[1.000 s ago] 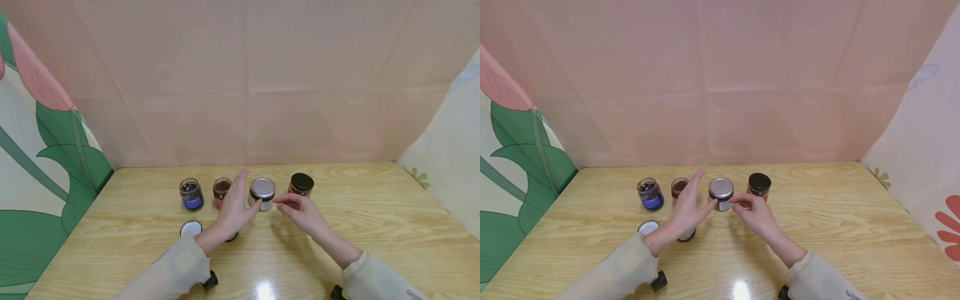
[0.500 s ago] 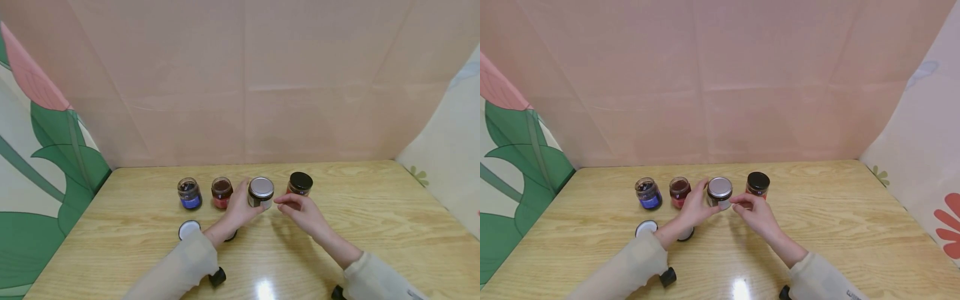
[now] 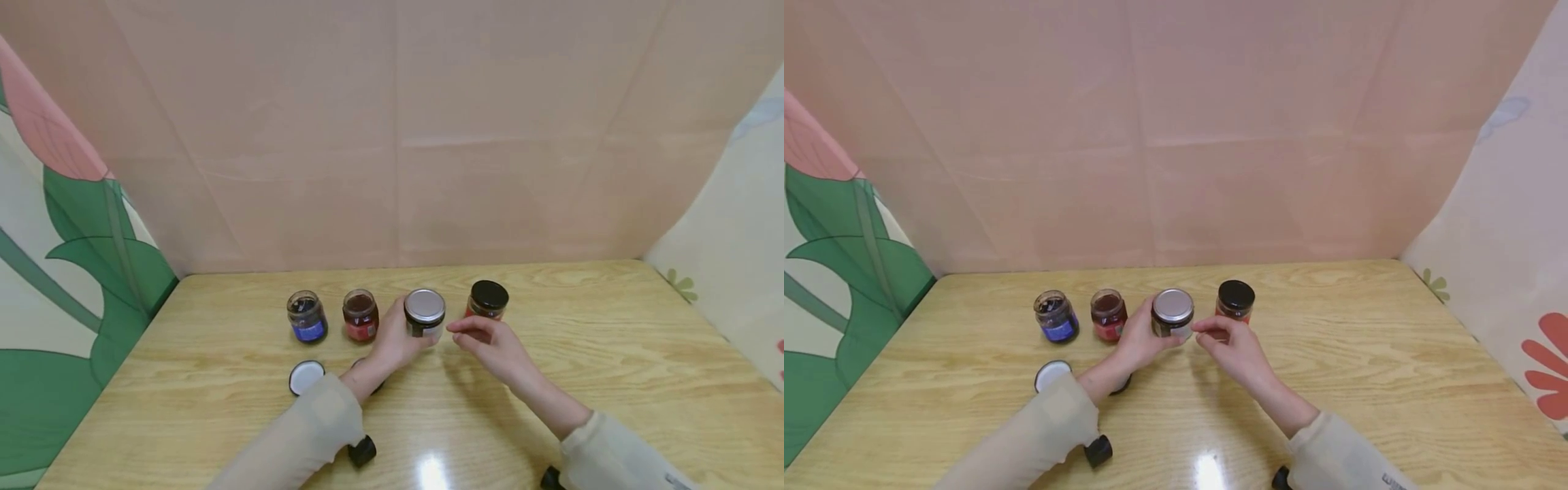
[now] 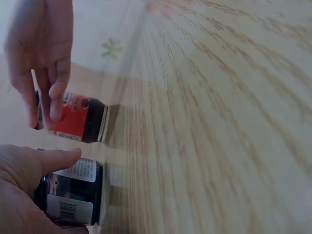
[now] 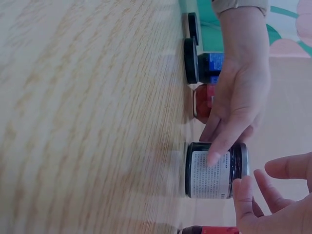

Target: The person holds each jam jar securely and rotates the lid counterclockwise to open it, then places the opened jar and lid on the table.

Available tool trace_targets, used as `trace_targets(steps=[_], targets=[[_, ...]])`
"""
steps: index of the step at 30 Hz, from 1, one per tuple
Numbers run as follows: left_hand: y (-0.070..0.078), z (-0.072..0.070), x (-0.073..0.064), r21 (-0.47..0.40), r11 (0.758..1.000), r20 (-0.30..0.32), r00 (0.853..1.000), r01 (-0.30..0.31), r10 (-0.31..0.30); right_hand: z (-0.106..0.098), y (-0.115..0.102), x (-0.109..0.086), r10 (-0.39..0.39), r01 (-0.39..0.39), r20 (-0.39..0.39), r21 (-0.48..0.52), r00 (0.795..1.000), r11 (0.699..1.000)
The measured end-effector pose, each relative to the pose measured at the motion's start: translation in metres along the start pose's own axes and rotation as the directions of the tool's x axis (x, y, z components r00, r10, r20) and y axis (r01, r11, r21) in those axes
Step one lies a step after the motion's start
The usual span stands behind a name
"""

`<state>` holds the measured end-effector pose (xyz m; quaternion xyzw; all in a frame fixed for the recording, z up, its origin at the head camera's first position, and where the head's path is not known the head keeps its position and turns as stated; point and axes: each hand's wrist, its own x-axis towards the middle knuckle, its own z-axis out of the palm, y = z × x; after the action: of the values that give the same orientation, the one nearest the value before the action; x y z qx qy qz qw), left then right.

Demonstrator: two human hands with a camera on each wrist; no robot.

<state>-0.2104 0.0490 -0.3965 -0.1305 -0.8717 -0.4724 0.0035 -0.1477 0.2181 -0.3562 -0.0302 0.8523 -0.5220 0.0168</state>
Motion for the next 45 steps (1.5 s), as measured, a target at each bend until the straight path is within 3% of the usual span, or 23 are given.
trace_targets(steps=[14, 32, 41, 45], targets=[[-0.004, 0.006, 0.006, 0.001, 1.000, -0.026, 0.999, 0.018, -0.018, 0.000, -0.001, 0.000, 0.002, -0.001, -0.020, 0.019, 1.000, 1.000], [0.002, 0.003, 0.005, 0.120, 0.990, 0.000, 0.998, 0.069, -0.070, -0.005, 0.003, -0.003, -0.001, 0.004, -0.048, 0.052, 0.999, 0.999], [0.007, -0.003, -0.001, 0.046, 0.992, 0.002, 0.993, 0.119, -0.119, -0.008, 0.000, -0.004, -0.010, 0.016, -0.096, 0.065, 0.995, 0.998], [0.010, -0.006, -0.003, 0.032, 0.993, 0.011, 0.994, 0.110, -0.110, -0.009, -0.001, -0.004, -0.003, 0.010, -0.101, 0.066, 0.995, 0.998]])
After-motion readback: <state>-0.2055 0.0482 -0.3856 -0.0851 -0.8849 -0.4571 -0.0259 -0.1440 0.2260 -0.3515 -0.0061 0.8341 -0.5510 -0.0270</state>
